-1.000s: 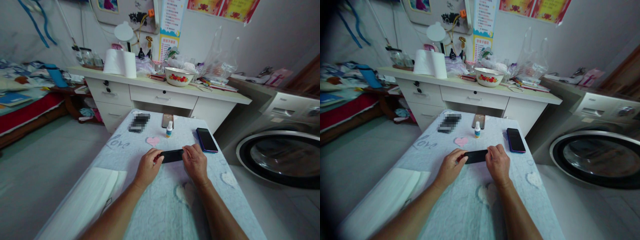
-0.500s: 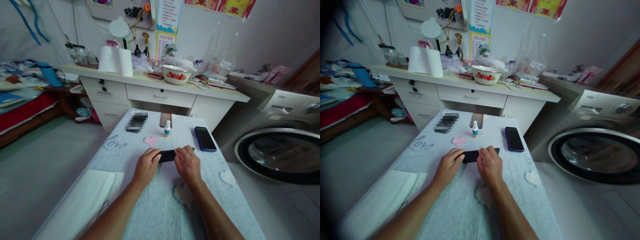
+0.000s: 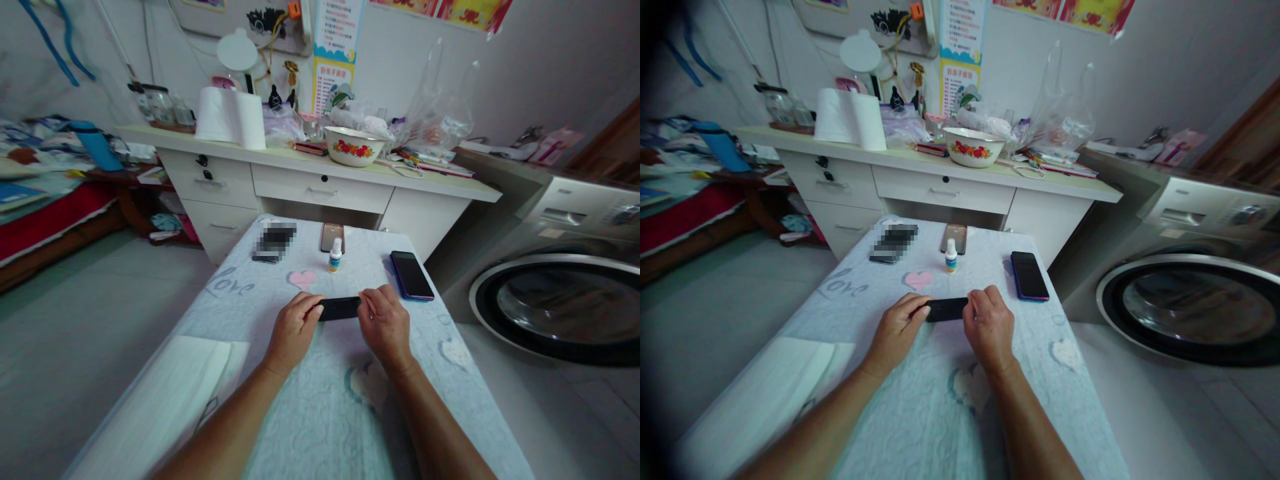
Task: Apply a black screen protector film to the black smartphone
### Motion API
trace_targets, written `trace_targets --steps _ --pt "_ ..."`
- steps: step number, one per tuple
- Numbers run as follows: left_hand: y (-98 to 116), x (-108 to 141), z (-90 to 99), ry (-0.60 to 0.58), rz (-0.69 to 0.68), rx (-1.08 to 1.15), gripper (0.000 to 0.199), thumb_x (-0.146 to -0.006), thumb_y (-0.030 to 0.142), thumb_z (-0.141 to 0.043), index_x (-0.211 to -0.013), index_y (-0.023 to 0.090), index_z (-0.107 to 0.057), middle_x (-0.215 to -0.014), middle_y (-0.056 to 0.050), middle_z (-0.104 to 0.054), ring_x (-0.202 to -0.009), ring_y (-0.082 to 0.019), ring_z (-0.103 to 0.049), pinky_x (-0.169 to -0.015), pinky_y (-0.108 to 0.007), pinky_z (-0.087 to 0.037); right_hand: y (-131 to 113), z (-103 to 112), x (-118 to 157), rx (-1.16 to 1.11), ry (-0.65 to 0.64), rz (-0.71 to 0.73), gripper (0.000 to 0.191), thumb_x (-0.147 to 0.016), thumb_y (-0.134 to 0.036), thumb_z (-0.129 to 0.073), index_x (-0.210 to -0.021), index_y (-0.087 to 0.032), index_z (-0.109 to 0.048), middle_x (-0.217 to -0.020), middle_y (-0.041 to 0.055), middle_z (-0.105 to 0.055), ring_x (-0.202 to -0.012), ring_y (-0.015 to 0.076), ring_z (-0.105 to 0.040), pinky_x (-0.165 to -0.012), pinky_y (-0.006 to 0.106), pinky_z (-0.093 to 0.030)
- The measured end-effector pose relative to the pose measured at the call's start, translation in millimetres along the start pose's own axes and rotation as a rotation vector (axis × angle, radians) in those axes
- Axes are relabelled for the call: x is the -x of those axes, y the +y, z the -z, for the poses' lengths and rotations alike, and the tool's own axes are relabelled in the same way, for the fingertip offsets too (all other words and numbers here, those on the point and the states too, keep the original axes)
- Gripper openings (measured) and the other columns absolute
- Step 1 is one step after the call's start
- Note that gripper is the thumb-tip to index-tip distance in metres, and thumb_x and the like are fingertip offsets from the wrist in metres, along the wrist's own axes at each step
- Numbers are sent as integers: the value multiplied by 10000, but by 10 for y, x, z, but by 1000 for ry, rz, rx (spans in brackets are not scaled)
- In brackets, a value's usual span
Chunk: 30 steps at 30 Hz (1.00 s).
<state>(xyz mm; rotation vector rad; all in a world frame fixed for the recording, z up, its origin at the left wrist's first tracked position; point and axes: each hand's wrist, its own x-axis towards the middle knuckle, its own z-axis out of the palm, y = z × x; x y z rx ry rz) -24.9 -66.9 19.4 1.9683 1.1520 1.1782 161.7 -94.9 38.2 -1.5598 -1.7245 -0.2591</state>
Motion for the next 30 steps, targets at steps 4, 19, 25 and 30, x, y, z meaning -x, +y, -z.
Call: trace_targets --steps 4,19,25,30 --pt "13 4 12 -7 14 15 233 -913 235 -470 -1014 179 -672 -953 -46 -652 -924 -163 -610 -838 -274 -467 -86 -16 17 -26 -51 38 181 -892 -166 -483 -925 -190 -660 -803 30 -560 -705 133 -549 -648 230 -434" --pt "12 15 16 -28 4 58 252 -914 211 -474 -1048 209 -687 -961 -44 -650 -925 -159 -600 -845 -272 -467 -352 -111 64 -87 -152 123 222 -965 -215 -424 -994 -208 -644 -845 38 -554 -718 134 -545 -632 223 -423" --pt "39 10 22 -35 12 67 254 -901 176 -468 -1018 198 -692 -937 -47 -651 -892 -160 -605 -812 -266 -474 -455 -139 75 -98 -177 143 225 -963 -210 -411 -1007 -226 -631 -831 31 -546 -709 137 -531 -636 222 -423" --pt "37 12 25 -27 13 56 238 -895 178 -475 -994 186 -691 -936 -51 -653 -882 -164 -605 -798 -264 -475 -500 -165 71 -70 -181 155 226 -945 -188 -426 -970 -220 -648 -822 29 -547 -692 136 -525 -616 223 -406"
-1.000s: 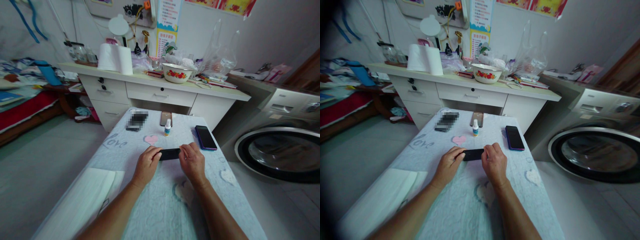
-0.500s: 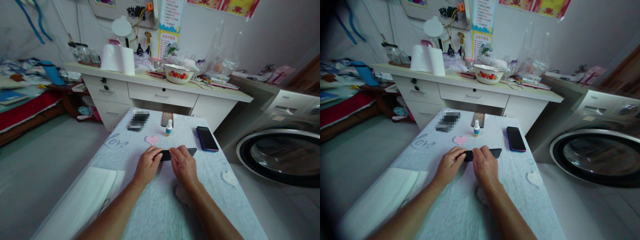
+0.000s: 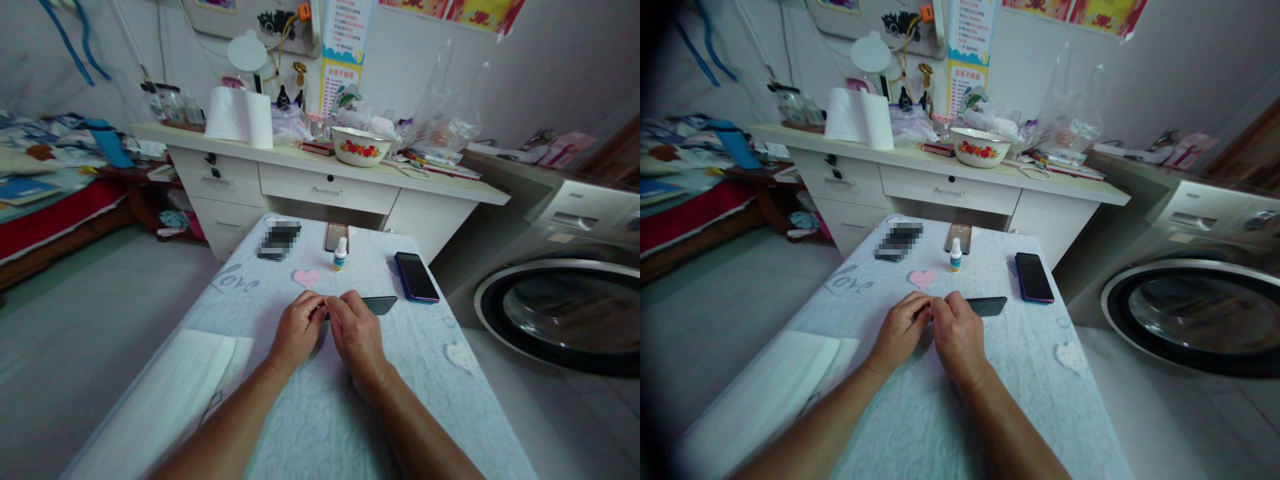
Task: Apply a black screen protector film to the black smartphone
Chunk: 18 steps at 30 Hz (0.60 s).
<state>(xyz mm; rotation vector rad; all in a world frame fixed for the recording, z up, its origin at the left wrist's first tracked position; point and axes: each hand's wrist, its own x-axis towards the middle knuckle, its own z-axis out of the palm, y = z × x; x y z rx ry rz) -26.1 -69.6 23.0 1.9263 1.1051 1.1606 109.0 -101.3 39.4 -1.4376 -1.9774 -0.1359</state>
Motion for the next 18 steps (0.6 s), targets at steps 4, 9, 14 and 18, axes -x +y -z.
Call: trace_targets --steps 4,9,14,18 --pt "-10 2 -4 5 -8 -7 236 -897 176 -481 -1014 190 -685 -950 -46 -655 -898 -158 -606 -812 -263 -471 42 14 2 13 28 -3 205 -919 -184 -463 -964 -218 -660 -833 27 -555 -704 131 -534 -617 218 -402" --pt "-16 2 -1 7 -18 -41 233 -898 192 -484 -1019 194 -683 -946 -42 -656 -909 -163 -608 -819 -270 -466 165 100 21 30 52 -63 194 -892 -162 -488 -955 -198 -668 -831 27 -564 -729 126 -550 -645 214 -406" --pt "-32 10 -4 30 -29 -66 229 -893 197 -480 -1004 186 -680 -943 -46 -658 -903 -168 -612 -809 -271 -468 284 159 29 75 122 -120 180 -877 -160 -501 -912 -189 -675 -812 25 -565 -700 121 -544 -648 216 -412" --pt "-28 8 -7 32 -24 -68 223 -892 194 -481 -997 181 -677 -944 -46 -656 -906 -167 -611 -815 -270 -468 292 143 30 72 116 -110 180 -881 -157 -496 -901 -192 -672 -804 21 -558 -686 118 -535 -637 213 -406"
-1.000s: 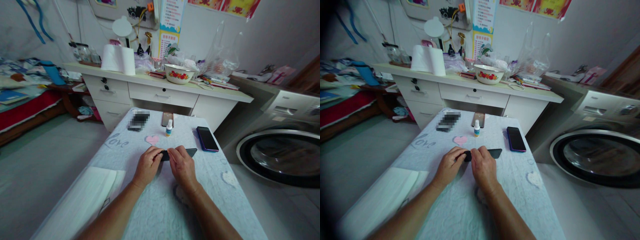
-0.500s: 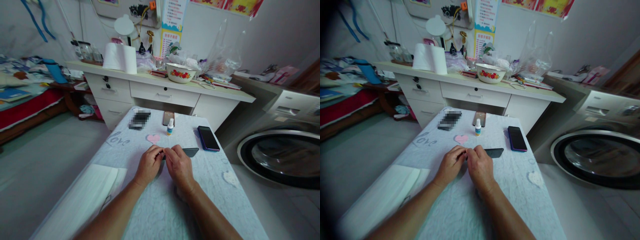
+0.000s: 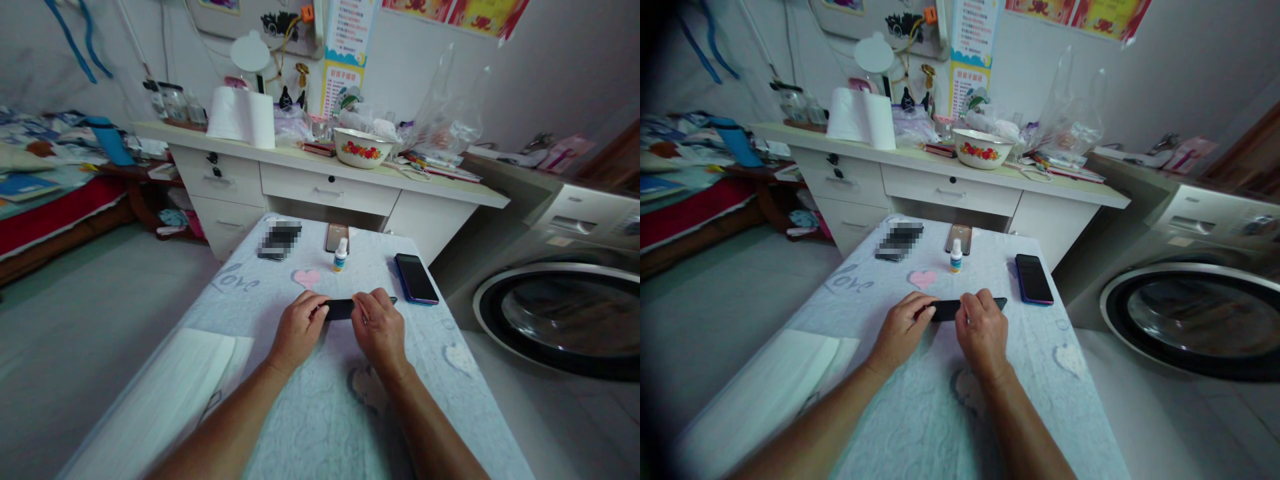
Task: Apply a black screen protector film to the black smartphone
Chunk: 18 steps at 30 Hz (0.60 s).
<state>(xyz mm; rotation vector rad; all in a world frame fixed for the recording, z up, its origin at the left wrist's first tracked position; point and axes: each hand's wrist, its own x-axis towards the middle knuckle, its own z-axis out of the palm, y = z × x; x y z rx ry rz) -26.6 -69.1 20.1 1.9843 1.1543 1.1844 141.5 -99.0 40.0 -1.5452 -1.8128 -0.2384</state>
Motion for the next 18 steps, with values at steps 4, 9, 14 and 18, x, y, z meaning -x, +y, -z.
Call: trace_targets --steps 4,9,14,18 --pt "6 -8 -1 -10 -1 7 234 -894 194 -476 -1009 184 -679 -948 -47 -658 -911 -169 -611 -821 -275 -470 -60 -23 7 -27 -60 23 196 -909 -164 -473 -918 -194 -667 -810 23 -547 -707 119 -535 -643 211 -402" --pt "11 -11 -3 -24 4 23 259 -896 183 -473 -1041 203 -687 -940 -43 -660 -907 -167 -611 -823 -274 -472 -137 -51 18 -62 -88 55 216 -950 -201 -444 -951 -193 -659 -813 23 -531 -698 116 -522 -633 209 -391" --pt "21 -6 0 -15 19 41 248 -886 177 -492 -1034 204 -689 -932 -40 -659 -891 -162 -610 -805 -267 -476 -188 -94 36 -76 -99 81 231 -965 -217 -421 -986 -196 -650 -835 28 -528 -709 122 -525 -624 210 -391" --pt "16 -7 -2 -14 20 52 248 -882 160 -488 -1026 195 -687 -935 -42 -651 -886 -158 -606 -800 -266 -475 -242 -121 39 -57 -122 93 244 -971 -228 -403 -1013 -210 -643 -833 26 -519 -701 128 -514 -612 214 -384"
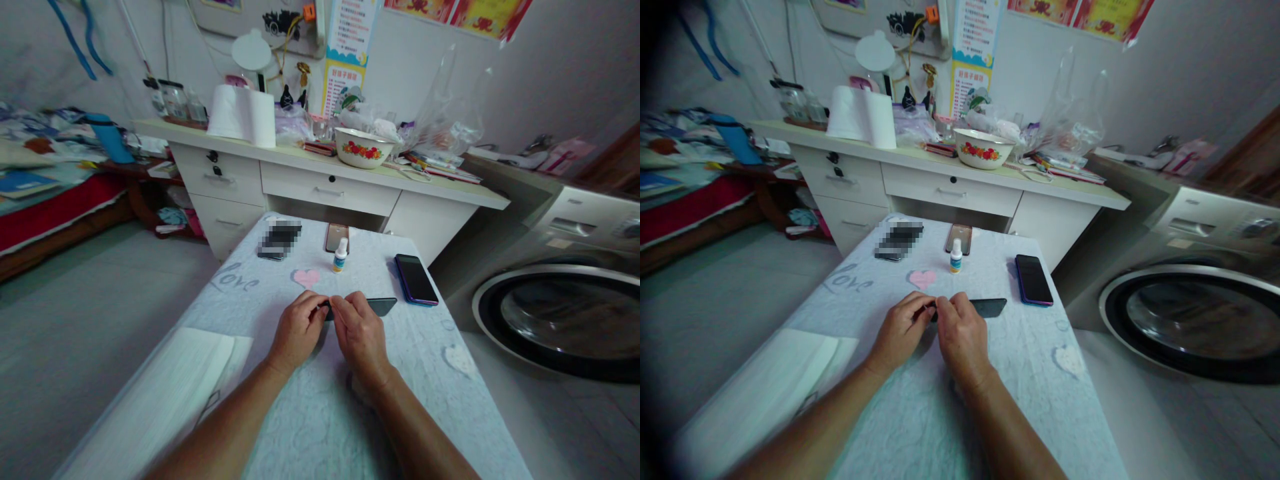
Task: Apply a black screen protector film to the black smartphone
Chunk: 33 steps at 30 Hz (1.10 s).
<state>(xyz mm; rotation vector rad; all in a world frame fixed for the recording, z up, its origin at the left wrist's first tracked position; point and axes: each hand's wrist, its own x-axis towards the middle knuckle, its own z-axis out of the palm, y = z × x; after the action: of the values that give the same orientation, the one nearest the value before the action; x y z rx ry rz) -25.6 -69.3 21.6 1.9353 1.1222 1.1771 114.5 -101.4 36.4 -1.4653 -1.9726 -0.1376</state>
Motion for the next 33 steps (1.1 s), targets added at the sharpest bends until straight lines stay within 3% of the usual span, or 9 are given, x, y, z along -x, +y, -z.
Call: trace_targets --steps 9,24,33 --pt "-19 -9 4 -6 3 12 241 -887 166 -481 -1014 197 -685 -924 -41 -645 -884 -160 -603 -802 -271 -473 -39 -10 -16 24 -16 -10 235 -948 -205 -430 -1020 -212 -653 -832 25 -524 -696 127 -517 -601 218 -372" --pt "10 -7 15 10 2 -57 219 -896 216 -469 -980 184 -669 -913 -43 -648 -886 -173 -610 -794 -285 -469 224 142 2 53 121 -114 197 -879 -160 -493 -938 -194 -677 -814 25 -560 -702 120 -542 -637 216 -415" --pt "7 15 4 -12 2 -45 230 -903 201 -465 -1003 183 -671 -925 -45 -640 -896 -169 -597 -808 -283 -462 91 93 9 30 66 -53 208 -920 -167 -459 -942 -198 -664 -811 26 -543 -703 118 -526 -628 206 -397"
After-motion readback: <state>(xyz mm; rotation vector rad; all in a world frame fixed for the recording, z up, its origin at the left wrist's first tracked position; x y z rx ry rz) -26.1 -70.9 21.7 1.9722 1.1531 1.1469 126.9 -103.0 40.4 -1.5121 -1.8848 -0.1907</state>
